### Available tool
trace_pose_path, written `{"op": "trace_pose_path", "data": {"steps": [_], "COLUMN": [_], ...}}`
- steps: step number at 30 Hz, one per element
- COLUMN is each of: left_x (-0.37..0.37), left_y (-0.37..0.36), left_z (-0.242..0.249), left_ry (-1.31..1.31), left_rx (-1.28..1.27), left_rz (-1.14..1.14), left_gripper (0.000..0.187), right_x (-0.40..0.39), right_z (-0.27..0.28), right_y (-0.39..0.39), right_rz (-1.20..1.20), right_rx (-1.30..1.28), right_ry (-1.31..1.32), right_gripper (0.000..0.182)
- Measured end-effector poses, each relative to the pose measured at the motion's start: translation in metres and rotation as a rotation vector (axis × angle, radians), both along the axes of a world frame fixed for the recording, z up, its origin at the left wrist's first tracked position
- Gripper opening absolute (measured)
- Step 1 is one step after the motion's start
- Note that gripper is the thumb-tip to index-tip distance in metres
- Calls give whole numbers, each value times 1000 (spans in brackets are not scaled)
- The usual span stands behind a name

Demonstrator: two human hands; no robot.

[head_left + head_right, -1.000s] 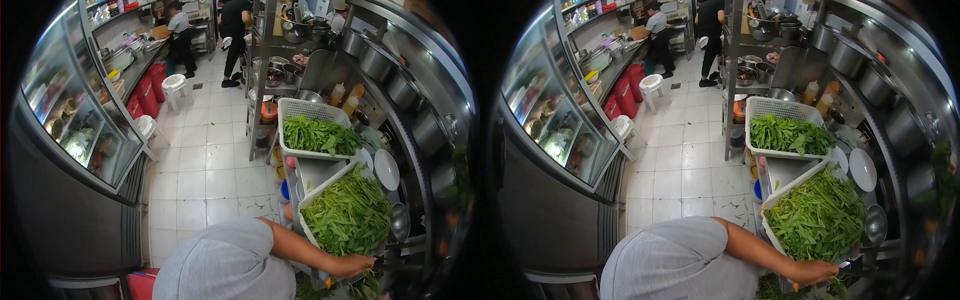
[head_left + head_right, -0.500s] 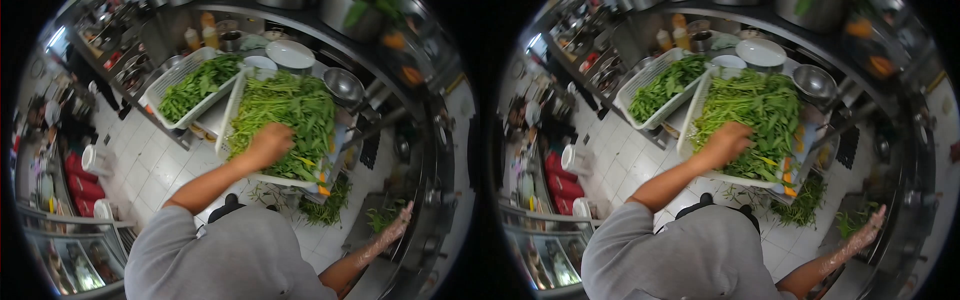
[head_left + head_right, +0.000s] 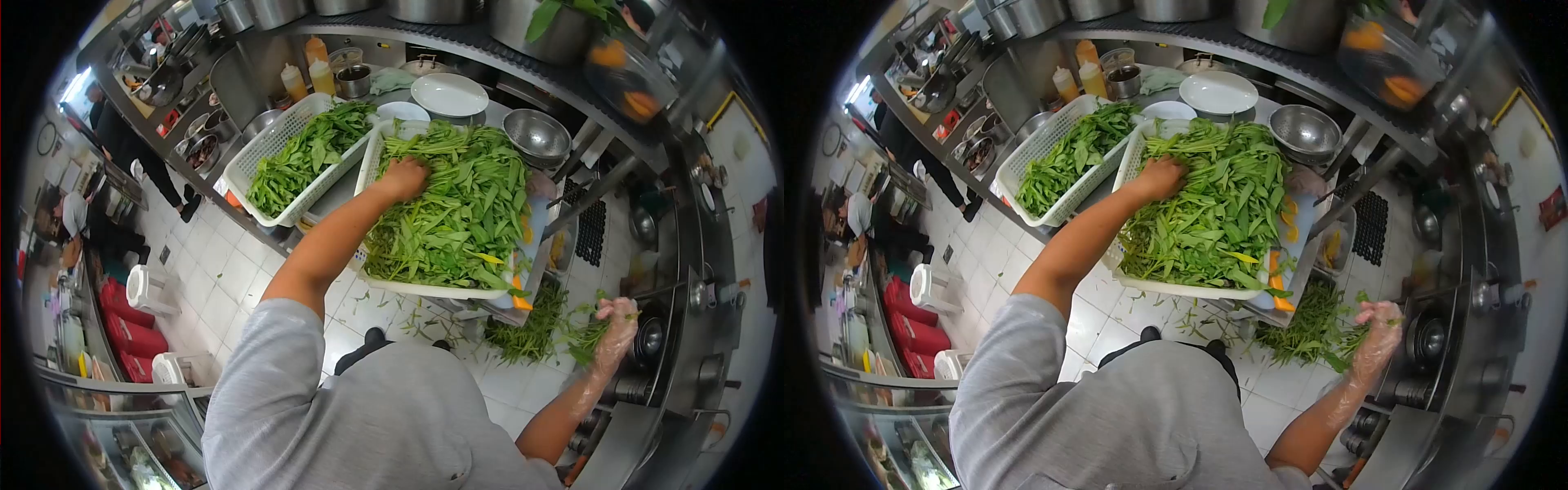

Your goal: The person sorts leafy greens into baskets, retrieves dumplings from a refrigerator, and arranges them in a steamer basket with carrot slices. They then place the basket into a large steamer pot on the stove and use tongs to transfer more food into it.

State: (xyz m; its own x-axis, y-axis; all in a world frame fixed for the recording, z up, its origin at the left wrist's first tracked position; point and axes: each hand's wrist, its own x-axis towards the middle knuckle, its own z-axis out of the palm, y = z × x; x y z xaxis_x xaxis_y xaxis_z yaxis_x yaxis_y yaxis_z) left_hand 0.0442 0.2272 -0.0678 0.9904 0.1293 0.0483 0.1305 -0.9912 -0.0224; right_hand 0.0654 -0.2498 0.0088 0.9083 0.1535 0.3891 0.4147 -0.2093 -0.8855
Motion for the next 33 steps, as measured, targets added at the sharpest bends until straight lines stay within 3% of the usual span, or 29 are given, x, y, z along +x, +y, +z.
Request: {"op": "trace_pose_path", "data": {"steps": [2,4,5,7,14,15,17,19,21,23,27,30,33], "left_x": [-2,-11,-17,-31,-79,-89,-98,-100,-105,-110,-117,-122,-125], "left_y": [2,2,0,-3,-14,-15,-22,-31,-43,-57,-72,-83,-88], "left_z": [12,44,61,91,92,99,92,78,76,76,70,72,73], "left_ry": [15,-270,-267,-807,-1018,-1096,-1011,-1038,-1008,-959,-956,-974,-994], "left_rx": [28,-258,-254,-405,-761,-799,-802,-525,-530,-563,-540,-494,-440], "left_rz": [-29,55,44,60,350,409,478,301,252,266,175,119,88], "left_gripper": [38,30,30,20,17,17,16,13,12,12,14,16,18], "right_x": [-10,-15,-18,-20,-21,-27,-28,-19,-23,-30,-9,-1,-3], "right_z": [-4,-10,-13,-18,-15,-5,4,9,39,68,101,90,79], "right_y": [6,6,3,-1,9,21,40,57,85,114,172,214,234], "right_rz": [2,18,7,-54,23,-9,-39,51,127,191,434,510,516], "right_rx": [29,82,89,73,157,53,-54,-187,-231,-166,-315,-268,-487], "right_ry": [71,178,180,271,402,324,250,6,-118,102,-638,-801,-951], "right_gripper": [23,18,18,20,20,19,19,17,15,14,18,18,20]}}
